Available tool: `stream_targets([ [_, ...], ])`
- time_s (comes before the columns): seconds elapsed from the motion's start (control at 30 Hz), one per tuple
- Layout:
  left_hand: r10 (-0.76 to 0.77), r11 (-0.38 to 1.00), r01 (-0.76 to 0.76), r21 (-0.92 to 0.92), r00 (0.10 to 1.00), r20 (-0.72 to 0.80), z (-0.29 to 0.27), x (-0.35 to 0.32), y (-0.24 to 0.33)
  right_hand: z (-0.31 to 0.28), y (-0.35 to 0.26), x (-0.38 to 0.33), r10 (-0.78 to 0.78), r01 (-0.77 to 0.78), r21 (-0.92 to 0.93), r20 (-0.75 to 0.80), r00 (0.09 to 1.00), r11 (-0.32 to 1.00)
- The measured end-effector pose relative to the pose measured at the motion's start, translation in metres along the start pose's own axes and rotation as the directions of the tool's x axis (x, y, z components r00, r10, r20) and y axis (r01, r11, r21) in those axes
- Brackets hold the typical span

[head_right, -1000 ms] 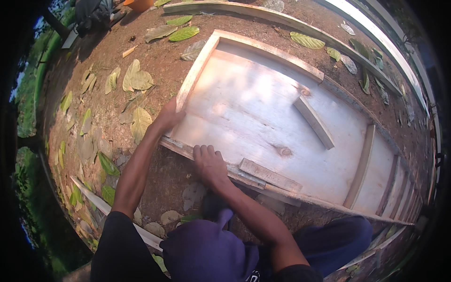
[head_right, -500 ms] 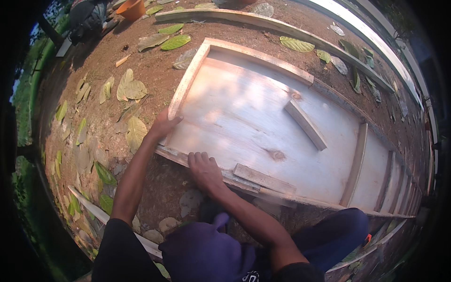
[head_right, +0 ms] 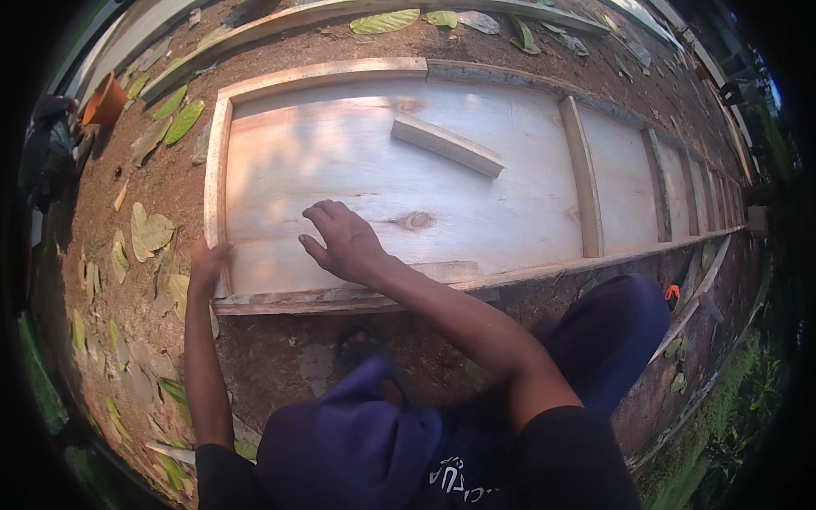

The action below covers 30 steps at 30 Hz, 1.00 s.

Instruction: The person assembles a wooden frame by positioning planks and nailing them together using a hammer. They retrieve nails from a bucket, hammer them into the frame, and measure the assembled structure with a tape measure.

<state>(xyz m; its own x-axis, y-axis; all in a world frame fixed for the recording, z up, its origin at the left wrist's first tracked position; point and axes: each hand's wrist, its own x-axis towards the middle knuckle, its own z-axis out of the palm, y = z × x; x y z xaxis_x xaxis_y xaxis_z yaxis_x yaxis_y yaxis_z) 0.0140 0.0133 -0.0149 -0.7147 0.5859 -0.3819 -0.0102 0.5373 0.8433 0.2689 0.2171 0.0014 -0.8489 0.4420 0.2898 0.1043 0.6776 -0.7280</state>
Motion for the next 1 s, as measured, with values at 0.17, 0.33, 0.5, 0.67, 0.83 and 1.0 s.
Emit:
stream_targets([
  [0.17,0.05,0.999,-0.05,-0.018,0.999,-0.018,-0.006,0.008,-0.013,-0.085,0.088,0.049,0.184,-0.19,-0.345,-0.053,0.982,0.919],
  [0.33,0.108,0.989,-0.1,0.106,0.991,-0.074,-0.004,0.008,-0.015,-0.175,0.147,0.052,0.452,-0.262,-0.717,0.083,0.888,0.645],
  [0.5,0.085,0.981,-0.071,0.18,0.994,-0.074,-0.004,0.021,-0.018,-0.207,0.178,0.029,0.644,-0.184,-0.778,0.334,0.689,0.601],
  [0.67,0.138,0.984,-0.13,0.124,0.989,-0.056,0.004,0.031,-0.036,-0.233,0.176,-0.001,0.484,-0.015,-0.748,0.413,0.771,0.664],
  [0.83,0.171,0.98,-0.159,0.123,0.98,-0.098,-0.018,0.037,-0.054,-0.273,0.113,-0.059,0.305,0.189,-0.542,0.689,0.657,0.818],
  [1.0,0.057,0.962,-0.048,0.267,0.998,-0.025,-0.028,0.074,-0.078,-0.38,0.101,-0.155,0.481,-0.271,-0.442,0.479,0.735,0.855],
])
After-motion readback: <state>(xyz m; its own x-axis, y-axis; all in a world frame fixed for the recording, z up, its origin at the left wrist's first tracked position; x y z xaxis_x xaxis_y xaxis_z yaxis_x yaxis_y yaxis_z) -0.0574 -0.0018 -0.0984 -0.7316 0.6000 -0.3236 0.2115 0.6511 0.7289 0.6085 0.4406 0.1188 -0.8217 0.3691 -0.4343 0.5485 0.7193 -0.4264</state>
